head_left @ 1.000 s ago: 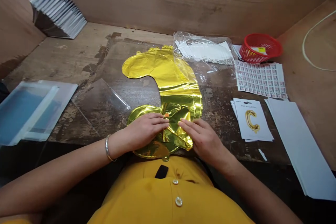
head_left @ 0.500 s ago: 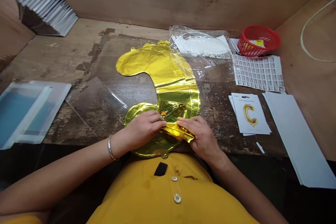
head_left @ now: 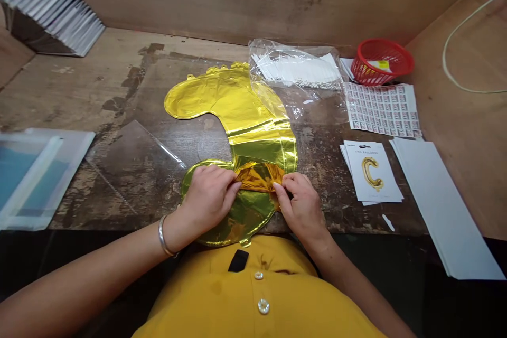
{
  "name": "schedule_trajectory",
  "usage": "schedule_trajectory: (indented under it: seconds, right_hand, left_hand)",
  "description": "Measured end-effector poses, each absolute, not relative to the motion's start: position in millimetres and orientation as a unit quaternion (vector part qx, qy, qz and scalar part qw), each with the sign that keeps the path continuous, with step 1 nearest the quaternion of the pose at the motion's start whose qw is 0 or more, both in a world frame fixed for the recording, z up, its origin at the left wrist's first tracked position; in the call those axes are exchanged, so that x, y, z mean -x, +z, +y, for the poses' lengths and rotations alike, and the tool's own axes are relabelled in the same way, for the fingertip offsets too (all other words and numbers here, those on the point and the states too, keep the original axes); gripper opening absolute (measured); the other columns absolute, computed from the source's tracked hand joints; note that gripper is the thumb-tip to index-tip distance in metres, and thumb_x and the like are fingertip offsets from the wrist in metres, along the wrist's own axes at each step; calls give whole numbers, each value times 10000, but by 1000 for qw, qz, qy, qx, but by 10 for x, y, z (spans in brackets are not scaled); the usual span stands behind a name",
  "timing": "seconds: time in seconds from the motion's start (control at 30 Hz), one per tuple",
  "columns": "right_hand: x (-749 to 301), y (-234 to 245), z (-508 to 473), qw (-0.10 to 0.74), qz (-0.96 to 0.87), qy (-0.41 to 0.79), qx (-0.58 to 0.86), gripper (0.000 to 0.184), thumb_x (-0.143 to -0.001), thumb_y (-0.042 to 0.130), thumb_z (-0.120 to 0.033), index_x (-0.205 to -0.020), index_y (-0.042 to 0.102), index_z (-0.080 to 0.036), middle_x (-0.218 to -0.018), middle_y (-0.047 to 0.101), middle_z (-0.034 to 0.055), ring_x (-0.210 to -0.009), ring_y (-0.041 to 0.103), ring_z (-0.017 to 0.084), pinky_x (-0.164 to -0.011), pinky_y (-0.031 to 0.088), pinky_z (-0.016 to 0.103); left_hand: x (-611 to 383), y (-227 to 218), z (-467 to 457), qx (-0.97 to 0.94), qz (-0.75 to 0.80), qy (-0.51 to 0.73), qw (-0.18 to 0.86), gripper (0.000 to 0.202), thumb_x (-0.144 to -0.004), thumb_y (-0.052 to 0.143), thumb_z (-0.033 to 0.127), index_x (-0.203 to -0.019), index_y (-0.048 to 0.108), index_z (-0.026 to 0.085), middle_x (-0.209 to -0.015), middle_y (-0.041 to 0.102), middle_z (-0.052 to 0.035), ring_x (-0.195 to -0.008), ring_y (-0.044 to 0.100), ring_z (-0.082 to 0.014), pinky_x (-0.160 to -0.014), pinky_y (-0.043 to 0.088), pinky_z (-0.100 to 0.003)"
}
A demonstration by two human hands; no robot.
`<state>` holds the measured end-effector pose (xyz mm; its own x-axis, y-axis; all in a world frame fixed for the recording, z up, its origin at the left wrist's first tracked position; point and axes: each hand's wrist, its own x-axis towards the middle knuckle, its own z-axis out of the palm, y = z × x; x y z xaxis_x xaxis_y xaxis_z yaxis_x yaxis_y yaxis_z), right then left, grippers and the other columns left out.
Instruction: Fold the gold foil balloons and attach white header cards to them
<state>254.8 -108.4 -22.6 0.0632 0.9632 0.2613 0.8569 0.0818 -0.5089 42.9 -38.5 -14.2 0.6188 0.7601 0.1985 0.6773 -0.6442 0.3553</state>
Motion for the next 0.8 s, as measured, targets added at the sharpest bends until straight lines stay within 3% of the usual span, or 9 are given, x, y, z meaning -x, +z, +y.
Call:
schedule_trajectory:
  seconds: [0.13, 0.2, 0.27, 0.37, 0.47, 0.57, 0.67, 0.8]
  right_hand:
    - [-2523, -237, -1037, 254, -673, 82, 690, 255, -897, 577, -234, -667, 467, -229, -741, 547, 36, -751, 508, 208, -673, 423, 337]
    - [-2510, -244, -1021, 251, -669, 77, 695, 271, -875, 603, -225, -655, 445, -237, -715, 531, 26, -719, 498, 204, -642, 420, 330]
    - [-2504, -257, -1011, 259, -669, 57, 695, 220, -871, 605, -221, -686, 488, -232, -764, 563, 45, -757, 524, 216, -662, 453, 348]
    - [-2545, -279, -998, 264, -725, 26, 636, 89, -907, 545, -177, -896, 628, -208, -1102, 640, 122, -1086, 557, 272, -900, 489, 450]
    - [-2669, -271, -984, 219, -809, 49, 544, 277, -934, 503, -177, -1182, 625, -181, -1377, 557, 133, -1376, 382, 287, -1104, 373, 513]
    - [-2784, -245, -958, 173, -830, 99, 521, 457, -888, 573, -256, -1327, 544, -134, -1441, 498, 166, -1411, 335, 315, -1118, 349, 559]
    - [-2762, -268, -910, 184, -813, 98, 544, 519, -799, 597, -163, -1314, 552, -121, -1395, 546, 169, -1376, 394, 314, -1096, 386, 548]
    - [-2605, -279, -841, 205, -813, 42, 544, 348, -826, 526, -41, -1131, 661, -138, -1232, 672, 142, -1237, 554, 263, -1058, 448, 443]
  left_hand:
    - [-483, -133, -354, -882, 430, 150, 121, 96, -870, 610, 253, -868, 577, 163, -689, 608, -25, -646, 556, -206, -615, 403, -342]
    - [-479, -164, -364, -887, 425, 159, 81, 194, -864, 618, 221, -1029, 572, 133, -812, 663, -70, -730, 603, -232, -653, 446, -362]
    - [-458, -204, -377, -912, 367, 181, 20, 254, -884, 588, 184, -1135, 562, 155, -1087, 675, -129, -985, 623, -286, -822, 471, -430]
    - [-416, -256, -359, -957, 239, 167, -4, 249, -924, 520, 139, -1158, 587, 190, -1372, 564, -100, -1305, 470, -314, -1089, 309, -545]
    - [-382, -282, -291, -970, 201, 129, 53, 276, -948, 466, 124, -1194, 587, 157, -1345, 595, -97, -1297, 503, -274, -1136, 265, -540]
    - [-371, -287, -243, -963, 210, 131, 104, 278, -953, 462, 160, -1200, 590, 161, -1331, 607, -102, -1270, 538, -248, -1117, 326, -510]
    - [-369, -304, -241, -956, 216, 144, 138, 287, -926, 543, 289, -1180, 588, 163, -1310, 617, -114, -1259, 544, -254, -1099, 371, -490]
    - [-310, -279, -163, -954, 216, 173, 116, 272, -942, 515, 285, -1189, 578, 189, -1197, 682, -94, -1131, 632, -238, -1056, 421, -476]
